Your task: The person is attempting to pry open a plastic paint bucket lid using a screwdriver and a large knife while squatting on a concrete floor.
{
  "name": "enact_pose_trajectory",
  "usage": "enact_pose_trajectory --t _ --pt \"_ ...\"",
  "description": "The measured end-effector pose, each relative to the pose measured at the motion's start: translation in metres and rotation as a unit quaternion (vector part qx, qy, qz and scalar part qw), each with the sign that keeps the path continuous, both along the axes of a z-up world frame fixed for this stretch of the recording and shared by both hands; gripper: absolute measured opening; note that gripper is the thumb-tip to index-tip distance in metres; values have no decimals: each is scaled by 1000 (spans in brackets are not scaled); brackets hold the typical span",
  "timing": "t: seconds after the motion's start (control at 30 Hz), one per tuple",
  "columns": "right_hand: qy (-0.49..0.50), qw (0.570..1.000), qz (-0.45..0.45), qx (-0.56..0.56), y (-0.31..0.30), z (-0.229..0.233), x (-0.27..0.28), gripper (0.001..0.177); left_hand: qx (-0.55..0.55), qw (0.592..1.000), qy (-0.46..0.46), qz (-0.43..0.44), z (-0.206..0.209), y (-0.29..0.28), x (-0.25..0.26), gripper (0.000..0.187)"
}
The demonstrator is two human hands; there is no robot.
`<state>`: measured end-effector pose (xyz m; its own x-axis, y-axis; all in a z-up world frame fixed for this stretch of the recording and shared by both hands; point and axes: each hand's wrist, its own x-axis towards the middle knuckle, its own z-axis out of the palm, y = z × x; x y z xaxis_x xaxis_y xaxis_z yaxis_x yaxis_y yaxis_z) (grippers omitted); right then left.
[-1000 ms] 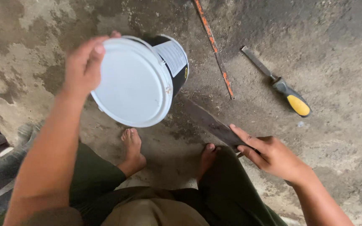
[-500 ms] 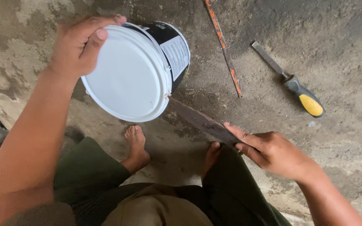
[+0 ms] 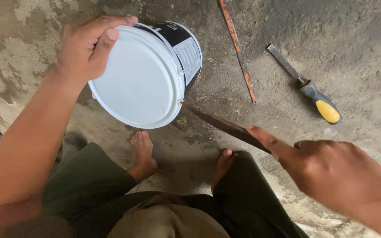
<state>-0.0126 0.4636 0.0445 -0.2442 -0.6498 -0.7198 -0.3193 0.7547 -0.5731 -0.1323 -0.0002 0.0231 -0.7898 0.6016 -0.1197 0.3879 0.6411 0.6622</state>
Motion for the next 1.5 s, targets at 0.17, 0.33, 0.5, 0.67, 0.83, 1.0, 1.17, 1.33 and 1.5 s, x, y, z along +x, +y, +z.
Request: enact_pose_trajectory --t 0.17,0.33,0.5,0.67,0.83,1.0,1.17,1.33,1.5 --pt "211 969 114 63 -23 47 16 84 -44 997 -25 59 3 0 4 36" --pt "309 937 97 126 -48 60 46 86 12 995 -55 84 -2 -8 10 36" --pt "310 946 -40 90 -70 22 86 86 39 990 -57 120 -8 -21 26 40" --pt "310 936 -162 43 -89 -5 100 83 19 971 -44 234 -29 -48 60 44" --pt "326 924 -198 25 -93 -8 98 82 34 972 10 231 -30 -48 59 43" --pt "317 926 -204 24 -95 -12 102 82 46 973 -6 226 -28 -47 61 40" --pt "305 923 -232 0 -102 -25 110 83 62 970 -9 234 -29 -46 61 39" --pt "302 917 -262 -16 -107 -35 111 84 48 969 31 241 -33 -46 67 39" --pt "359 912 -198 6 -82 -35 83 79 62 962 15 266 -35 -45 64 39"
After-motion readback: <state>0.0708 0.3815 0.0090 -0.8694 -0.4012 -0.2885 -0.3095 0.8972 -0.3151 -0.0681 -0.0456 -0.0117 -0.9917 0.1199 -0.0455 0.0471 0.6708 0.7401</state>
